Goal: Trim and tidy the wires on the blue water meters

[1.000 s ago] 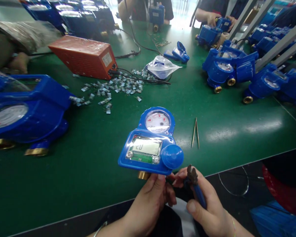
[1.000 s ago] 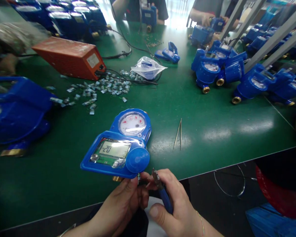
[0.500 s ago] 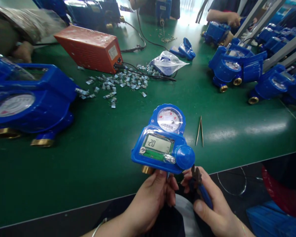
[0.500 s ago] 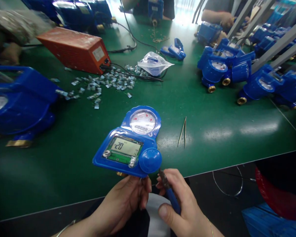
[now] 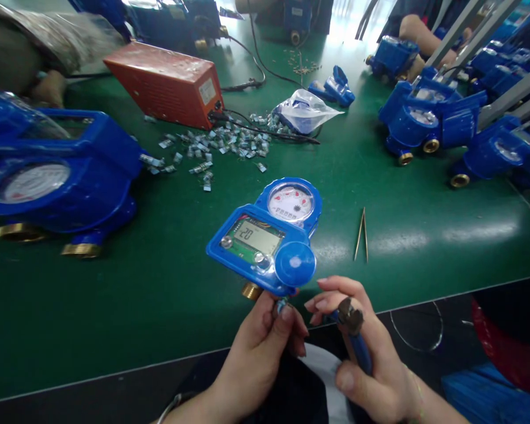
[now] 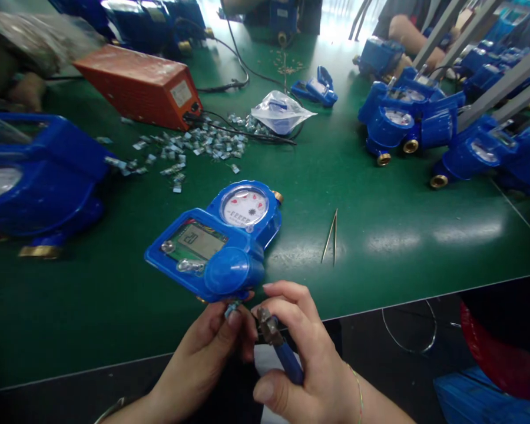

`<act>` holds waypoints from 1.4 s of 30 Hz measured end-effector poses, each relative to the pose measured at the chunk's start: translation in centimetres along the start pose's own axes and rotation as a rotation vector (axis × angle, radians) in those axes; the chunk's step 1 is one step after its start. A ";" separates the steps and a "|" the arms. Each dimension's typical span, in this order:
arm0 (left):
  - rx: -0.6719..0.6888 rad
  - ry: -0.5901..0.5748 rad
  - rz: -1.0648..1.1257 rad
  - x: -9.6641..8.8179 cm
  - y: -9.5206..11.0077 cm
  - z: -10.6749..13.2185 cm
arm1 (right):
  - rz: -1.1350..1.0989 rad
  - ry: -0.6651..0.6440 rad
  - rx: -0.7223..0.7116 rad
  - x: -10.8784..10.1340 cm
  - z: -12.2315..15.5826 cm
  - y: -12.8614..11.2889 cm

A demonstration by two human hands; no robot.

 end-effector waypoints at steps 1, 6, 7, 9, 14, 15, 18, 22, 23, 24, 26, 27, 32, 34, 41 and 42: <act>0.010 0.011 -0.030 -0.4 0.1 0.1 | -0.001 -0.006 -0.001 0.1 -0.2 -0.1; -0.024 0.011 0.044 -1.1 -1.0 0.7 | -0.048 -0.056 0.022 0.8 -0.8 -0.2; -0.048 -0.001 0.091 -1.0 -1.4 0.8 | -0.065 -0.071 0.036 0.9 -0.8 -0.1; -0.091 -0.037 0.194 -0.6 -2.0 0.8 | -0.069 -0.100 0.085 0.9 -0.7 0.5; -0.183 -0.094 0.340 0.7 -2.4 0.7 | 0.044 -0.153 0.241 0.0 0.7 2.7; -0.193 -0.089 0.343 0.7 -2.4 0.6 | 0.067 -0.161 0.267 -0.3 1.0 3.0; -0.194 -0.074 0.349 0.6 -2.4 0.5 | 0.167 -0.212 0.335 -0.6 1.4 3.6; -0.173 -0.060 0.363 0.4 -2.1 0.4 | 0.241 -0.270 0.386 -0.3 0.8 3.7; -0.170 -0.066 0.366 0.5 -2.1 0.4 | 0.234 -0.280 0.402 -0.1 0.6 3.7; -0.168 -0.077 0.370 0.6 -2.1 0.4 | 0.222 -0.293 0.418 0.0 0.3 3.7; -0.162 -0.096 0.377 0.8 -2.0 0.4 | 0.204 -0.323 0.447 0.5 -0.1 3.5; -0.160 -0.100 0.380 0.8 -2.0 0.4 | 0.204 -0.333 0.458 0.6 -0.3 3.4; -0.161 -0.118 0.389 0.7 -2.3 0.5 | 0.229 -0.359 0.463 0.8 -0.7 2.8; -0.169 -0.123 0.397 0.7 -2.5 0.4 | 0.240 -0.370 0.459 0.8 -0.7 2.7; -0.197 -0.173 0.402 0.7 -2.9 0.6 | 0.313 -0.413 0.435 1.0 -1.2 2.6; -0.197 -0.182 0.404 0.7 -2.8 0.7 | 0.310 -0.421 0.428 1.1 -1.3 2.5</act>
Point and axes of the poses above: each hand's wrist, its own z-axis away from the middle knuckle, its own x-axis out of the palm, y = z × x, the point moved 10 cm from there along -z, towards the middle knuckle, and after that the axes turned 12 degrees about x, right-handed, at the moved point
